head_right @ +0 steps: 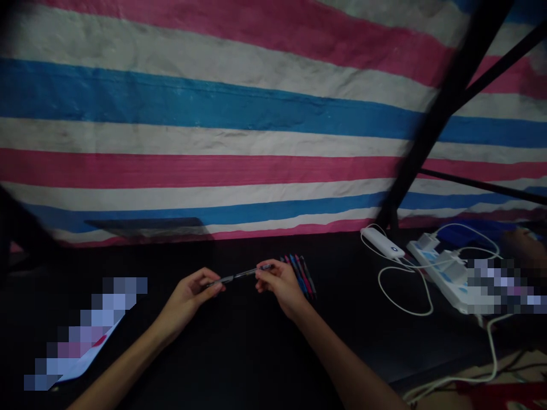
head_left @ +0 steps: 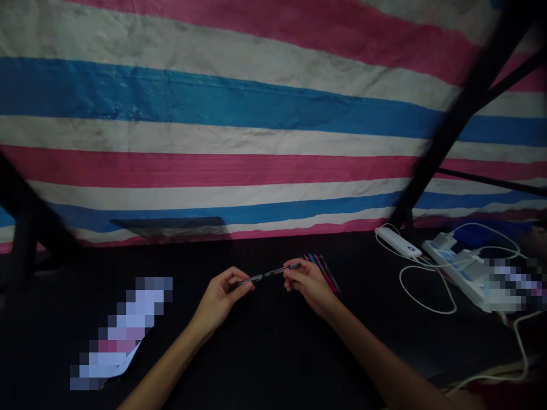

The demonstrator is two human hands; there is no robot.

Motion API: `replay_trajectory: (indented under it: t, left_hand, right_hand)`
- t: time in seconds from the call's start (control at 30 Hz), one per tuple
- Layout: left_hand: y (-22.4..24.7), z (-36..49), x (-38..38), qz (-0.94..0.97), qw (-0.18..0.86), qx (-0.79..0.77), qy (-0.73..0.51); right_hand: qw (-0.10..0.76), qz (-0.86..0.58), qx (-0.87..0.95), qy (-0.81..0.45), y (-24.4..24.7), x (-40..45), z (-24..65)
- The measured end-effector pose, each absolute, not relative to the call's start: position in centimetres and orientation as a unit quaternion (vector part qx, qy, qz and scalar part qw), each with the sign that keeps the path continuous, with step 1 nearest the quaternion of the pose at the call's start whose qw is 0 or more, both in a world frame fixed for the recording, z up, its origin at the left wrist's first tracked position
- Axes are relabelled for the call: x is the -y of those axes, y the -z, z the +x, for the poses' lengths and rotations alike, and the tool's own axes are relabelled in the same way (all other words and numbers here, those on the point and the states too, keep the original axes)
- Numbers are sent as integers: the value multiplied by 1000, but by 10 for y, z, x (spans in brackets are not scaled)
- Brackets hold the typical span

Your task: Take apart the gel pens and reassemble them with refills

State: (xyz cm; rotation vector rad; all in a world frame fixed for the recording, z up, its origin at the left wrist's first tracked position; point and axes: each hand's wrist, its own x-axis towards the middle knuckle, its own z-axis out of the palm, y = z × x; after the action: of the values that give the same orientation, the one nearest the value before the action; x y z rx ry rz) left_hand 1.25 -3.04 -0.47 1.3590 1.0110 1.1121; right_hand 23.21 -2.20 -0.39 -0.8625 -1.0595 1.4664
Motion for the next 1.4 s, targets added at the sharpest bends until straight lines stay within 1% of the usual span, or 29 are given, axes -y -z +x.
replay_trajectory:
  t: [0.1,0.23,0.3,0.43,0.5,0.83,1.0,1.13,1.17,1.3,1.4]
  left_hand:
    - [4,13,31,584,505,-433,-466]
    - [5,11,30,598,477,-434,-475]
    - [6,11,29,602,474,-434,-474]
    - [6,10,28,606,458,-441,-479]
    - [6,11,28,606,452,-445,-480]
    - [4,12,30,614,457,-445,-465]
    - [5,13,30,612,465,-438,-465]
    - [4,13,31,605,473,-437,-469]
    - [3,13,31,603,473,-438,-470]
    - [1,14,32,603,471,-438,-472]
    - [1,14,31,601,464,-444,-475]
  right_hand:
    - [516,-395,487,-584,8,21,232]
    - [441,-475,535,-542,14,19,233]
    - [422,-493,553,-522,14,19,233]
    - [482,-419,579,-506,8,22,235]
    - [495,-389,593,-502,5,23,236]
    - [449,-398,613,-514,4,26,234]
    - [399,-449,609,-518,5,25,234]
    - [441,-434,625,-476,2,25,235]
    - [440,-433,631,-469,2,25,235]
    - [392,-476,620,-485,3,25,235]
    - [410,-455,626,-483,3,26,235]
